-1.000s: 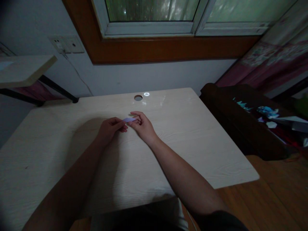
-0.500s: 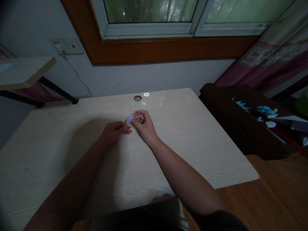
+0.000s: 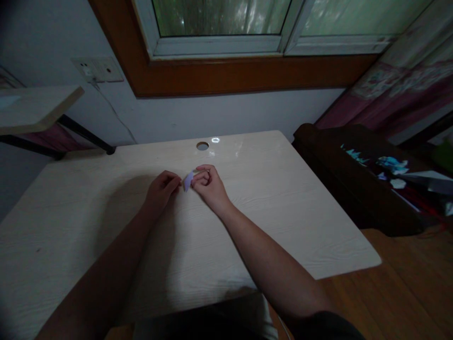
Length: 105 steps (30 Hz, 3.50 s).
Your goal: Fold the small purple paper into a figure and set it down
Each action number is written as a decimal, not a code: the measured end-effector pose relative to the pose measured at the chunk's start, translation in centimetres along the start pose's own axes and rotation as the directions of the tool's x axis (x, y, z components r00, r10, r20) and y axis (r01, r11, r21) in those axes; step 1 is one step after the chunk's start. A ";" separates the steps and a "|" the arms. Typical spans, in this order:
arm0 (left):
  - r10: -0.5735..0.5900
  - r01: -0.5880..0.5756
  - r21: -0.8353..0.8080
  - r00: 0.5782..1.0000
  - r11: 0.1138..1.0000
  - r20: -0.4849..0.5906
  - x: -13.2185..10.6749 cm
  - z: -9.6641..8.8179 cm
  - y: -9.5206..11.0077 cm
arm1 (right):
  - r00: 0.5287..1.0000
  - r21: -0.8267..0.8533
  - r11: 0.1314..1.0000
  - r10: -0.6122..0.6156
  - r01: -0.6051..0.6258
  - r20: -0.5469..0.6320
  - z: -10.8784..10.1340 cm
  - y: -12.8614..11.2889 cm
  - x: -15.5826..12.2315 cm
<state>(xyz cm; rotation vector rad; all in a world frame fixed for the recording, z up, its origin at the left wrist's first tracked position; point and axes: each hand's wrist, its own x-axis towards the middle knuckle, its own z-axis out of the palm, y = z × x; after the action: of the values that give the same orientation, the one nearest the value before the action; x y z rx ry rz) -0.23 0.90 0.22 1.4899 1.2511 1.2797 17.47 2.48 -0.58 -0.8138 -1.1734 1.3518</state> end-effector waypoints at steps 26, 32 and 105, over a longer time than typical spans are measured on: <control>-0.004 -0.005 -0.139 0.998 0.990 -0.068 0.6 -0.1 -0.1 | 0.991 -0.186 0.981 -0.037 0.060 0.127 -0.1 -0.1 -0.5; -0.051 0.029 -0.249 0.995 0.968 -0.084 0.6 -0.1 -0.1 | 0.981 -0.308 0.945 -0.053 0.109 0.186 -0.1 -0.4 -0.9; 0.292 -0.293 0.028 0.956 0.956 0.030 0.0 -0.5 -0.1 | 0.943 -0.453 0.828 -0.278 0.331 0.181 0.0 -1.9 -0.5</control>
<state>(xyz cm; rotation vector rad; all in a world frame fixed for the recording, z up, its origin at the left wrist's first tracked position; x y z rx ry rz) -0.69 0.87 0.19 1.7591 1.0658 1.4302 18.09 1.76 1.09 -0.8567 -1.6852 0.8524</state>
